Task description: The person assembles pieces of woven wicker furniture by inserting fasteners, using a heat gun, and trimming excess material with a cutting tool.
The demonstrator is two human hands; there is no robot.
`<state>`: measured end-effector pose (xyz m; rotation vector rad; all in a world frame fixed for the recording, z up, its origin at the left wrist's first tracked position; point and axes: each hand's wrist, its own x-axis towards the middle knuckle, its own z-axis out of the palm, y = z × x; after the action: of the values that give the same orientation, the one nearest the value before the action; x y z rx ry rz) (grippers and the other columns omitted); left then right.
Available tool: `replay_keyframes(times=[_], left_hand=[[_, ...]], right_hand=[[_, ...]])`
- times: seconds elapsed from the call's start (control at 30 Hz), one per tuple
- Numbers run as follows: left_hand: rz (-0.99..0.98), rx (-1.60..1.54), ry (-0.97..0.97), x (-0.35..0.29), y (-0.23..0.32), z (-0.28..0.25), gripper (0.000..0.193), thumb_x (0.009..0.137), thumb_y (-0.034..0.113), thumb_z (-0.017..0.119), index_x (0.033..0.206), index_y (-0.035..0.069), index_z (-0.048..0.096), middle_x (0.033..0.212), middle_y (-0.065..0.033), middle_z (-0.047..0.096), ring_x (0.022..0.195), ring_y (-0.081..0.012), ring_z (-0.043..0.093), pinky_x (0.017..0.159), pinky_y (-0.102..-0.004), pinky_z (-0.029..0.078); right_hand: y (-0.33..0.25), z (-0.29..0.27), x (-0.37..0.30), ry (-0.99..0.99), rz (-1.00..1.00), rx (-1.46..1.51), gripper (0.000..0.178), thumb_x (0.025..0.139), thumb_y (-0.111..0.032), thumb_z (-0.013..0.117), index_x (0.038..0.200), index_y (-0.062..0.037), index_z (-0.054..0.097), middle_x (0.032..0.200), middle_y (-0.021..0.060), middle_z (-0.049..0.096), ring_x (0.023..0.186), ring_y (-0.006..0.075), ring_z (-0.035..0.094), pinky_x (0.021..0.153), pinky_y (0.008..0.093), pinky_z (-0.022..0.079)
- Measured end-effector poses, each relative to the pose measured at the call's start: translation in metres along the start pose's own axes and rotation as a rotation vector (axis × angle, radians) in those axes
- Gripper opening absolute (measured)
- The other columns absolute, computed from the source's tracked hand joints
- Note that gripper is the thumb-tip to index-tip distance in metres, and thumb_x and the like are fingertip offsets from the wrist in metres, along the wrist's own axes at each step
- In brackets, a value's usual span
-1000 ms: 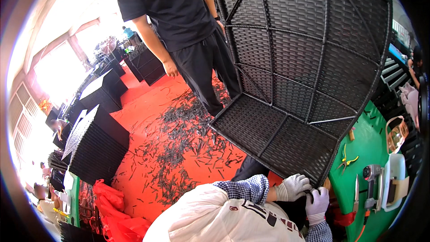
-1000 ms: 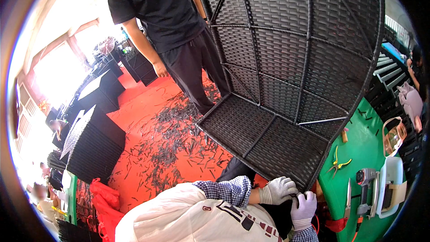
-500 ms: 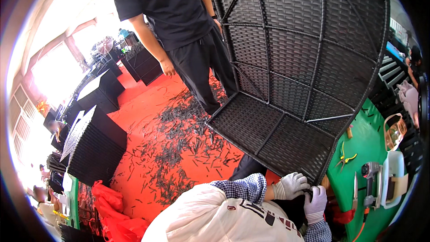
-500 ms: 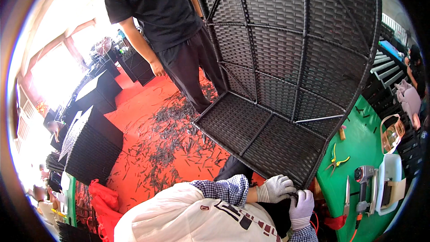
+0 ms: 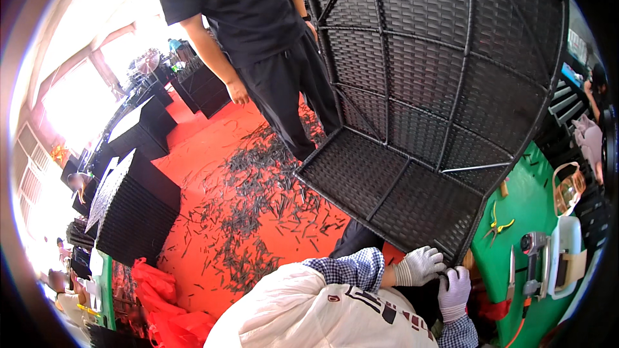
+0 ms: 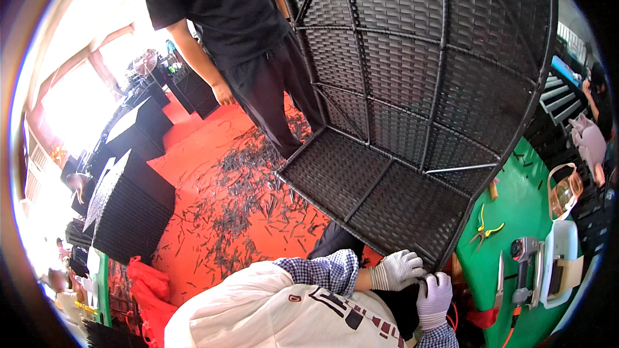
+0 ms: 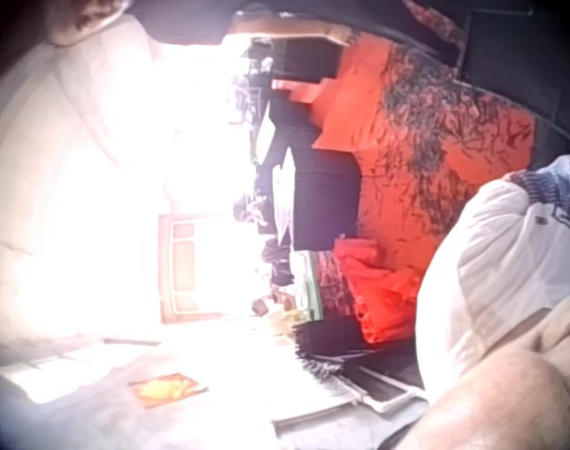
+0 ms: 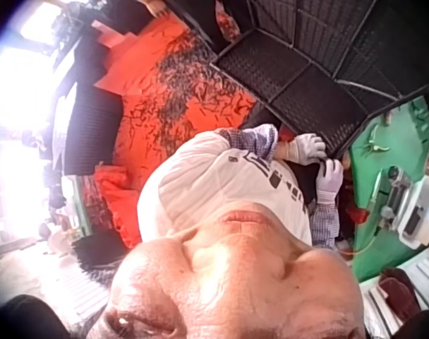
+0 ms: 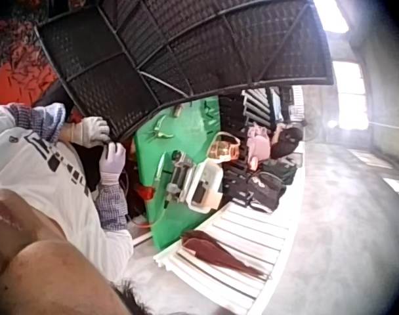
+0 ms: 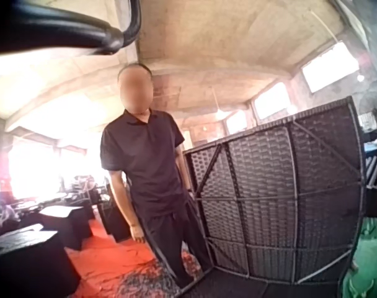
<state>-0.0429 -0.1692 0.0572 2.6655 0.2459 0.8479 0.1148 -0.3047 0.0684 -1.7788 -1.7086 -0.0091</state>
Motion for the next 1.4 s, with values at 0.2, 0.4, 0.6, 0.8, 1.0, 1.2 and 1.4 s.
replay_keyframes(times=[0.2,0.4,0.6,0.8,1.0,1.2,1.4], left_hand=[[-0.082,-0.024,-0.104,0.008,-0.003,-0.005,0.035,0.082,0.034,0.076,0.107,0.011,0.071,0.094,-0.0107,0.062,0.092,-0.0319,0.062,0.084,-0.0447,0.051],[-0.127,0.119,-0.26,0.049,-0.011,-0.024,0.015,0.082,0.026,0.073,0.09,0.013,0.075,0.081,-0.0131,0.068,0.078,-0.0335,0.067,0.072,-0.0465,0.054],[0.01,-0.058,0.072,0.011,0.005,-0.009,0.03,0.075,0.018,0.085,0.102,0.008,0.074,0.091,-0.0101,0.067,0.082,-0.0307,0.065,0.073,-0.044,0.053],[-0.034,0.07,0.101,0.005,-0.01,-0.001,0.035,0.072,0.028,0.09,0.096,0.009,0.074,0.088,-0.0057,0.067,0.079,-0.0254,0.065,0.073,-0.0411,0.051],[-0.024,0.094,0.065,0.003,-0.017,-0.005,0.035,0.072,0.032,0.09,0.095,0.011,0.074,0.089,-0.0056,0.068,0.079,-0.0243,0.066,0.072,-0.0399,0.053],[0.026,0.11,0.112,0.0,-0.018,0.0,0.036,0.073,0.034,0.09,0.096,0.011,0.075,0.089,-0.0057,0.068,0.079,-0.0254,0.067,0.072,-0.0404,0.054],[0.022,0.096,0.086,-0.005,-0.01,0.005,0.036,0.074,0.035,0.089,0.096,0.011,0.075,0.09,-0.0062,0.069,0.079,-0.0254,0.067,0.071,-0.0406,0.055]], right_hand=[[0.002,0.001,0.004,0.004,-0.07,-0.013,0.031,0.081,-0.001,0.071,0.109,-0.0006,0.059,0.111,0.0234,0.057,0.101,0.0464,0.058,0.087,0.0523,0.051],[0.003,-0.016,0.029,0.008,-0.002,0.014,0.036,0.086,-0.006,0.073,0.119,-0.0018,0.061,0.121,0.0223,0.058,0.11,0.0434,0.06,0.091,0.0484,0.053],[-0.006,-0.025,-0.007,-0.047,0.318,0.29,0.04,0.083,-0.006,0.082,0.118,-0.0042,0.063,0.111,0.012,0.061,0.091,0.0281,0.068,0.08,0.0357,0.057],[0.004,-0.027,-0.004,-0.034,0.222,0.186,0.026,0.085,-0.01,0.081,0.108,-0.0063,0.071,0.104,0.0098,0.064,0.083,0.0271,0.069,0.074,0.0344,0.058],[0.003,-0.021,0.003,-0.069,0.129,0.117,0.022,0.088,-0.017,0.079,0.108,-0.0082,0.073,0.104,0.0087,0.066,0.084,0.0289,0.07,0.073,0.0357,0.059],[0.008,-0.014,0.002,-0.096,0.052,0.077,0.023,0.089,-0.017,0.076,0.11,-0.0084,0.075,0.107,0.0095,0.066,0.089,0.0281,0.07,0.076,0.0357,0.059],[0.007,-0.027,0.003,-0.152,0.228,0.272,0.022,0.091,-0.013,0.076,0.112,-0.0069,0.075,0.104,0.0082,0.067,0.087,0.0204,0.069,0.077,0.0306,0.058]])
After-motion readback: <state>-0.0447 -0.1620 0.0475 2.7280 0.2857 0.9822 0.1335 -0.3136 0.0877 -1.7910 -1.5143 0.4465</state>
